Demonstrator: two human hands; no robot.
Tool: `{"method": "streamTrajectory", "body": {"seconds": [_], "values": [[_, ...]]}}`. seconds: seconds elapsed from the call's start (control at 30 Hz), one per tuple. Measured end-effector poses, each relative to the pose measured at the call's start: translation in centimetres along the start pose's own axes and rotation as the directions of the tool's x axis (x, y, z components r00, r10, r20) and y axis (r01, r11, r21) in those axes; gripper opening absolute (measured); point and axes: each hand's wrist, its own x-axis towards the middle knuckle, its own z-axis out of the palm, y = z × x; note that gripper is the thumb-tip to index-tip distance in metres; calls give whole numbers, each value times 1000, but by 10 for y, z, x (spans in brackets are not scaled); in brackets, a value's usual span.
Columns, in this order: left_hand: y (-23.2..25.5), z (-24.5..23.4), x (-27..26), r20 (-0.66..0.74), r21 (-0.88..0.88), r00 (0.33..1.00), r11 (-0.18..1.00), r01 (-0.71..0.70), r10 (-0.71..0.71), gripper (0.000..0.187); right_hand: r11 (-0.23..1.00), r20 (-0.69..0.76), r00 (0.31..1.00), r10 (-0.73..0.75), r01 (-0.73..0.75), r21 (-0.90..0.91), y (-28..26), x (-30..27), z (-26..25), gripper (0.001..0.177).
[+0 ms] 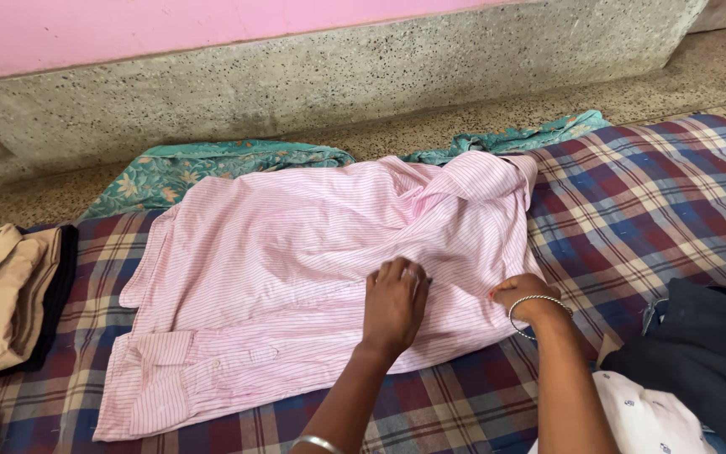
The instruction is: The person buttons a pink striped shirt, smooths the fabric with their hands on a bed, and folds the sleeves and bottom section of the shirt.
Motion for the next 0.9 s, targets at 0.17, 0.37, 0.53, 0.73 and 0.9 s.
{"method": "streamTrajectory", "body": {"seconds": [0.17, 0.37, 0.53, 0.73, 0.9], "values": [[-15, -17, -26, 244, 161, 968, 987, 19, -58, 38, 950, 186, 951, -249, 202, 240, 2, -1, 0, 41], [-34, -11, -21, 319, 298, 926, 949, 104, -201, 60, 847, 10, 892, -451, 425, 321, -4, 18, 34, 23], [-60, -4, -24, 110, 261, 974, 951, 165, -199, 55, 939, -213, 934, -286, 318, 133, -23, 8, 65, 21], [-90, -5, -42, 33, 265, 993, 959, 98, -111, 58, 988, -315, 937, -148, 151, -14, -41, 0, 85, 25], [-100, -9, -71, -118, 449, 992, 893, 11, 47, 62, 990, -230, 970, -81, 105, 97, -57, -9, 59, 33]]}}
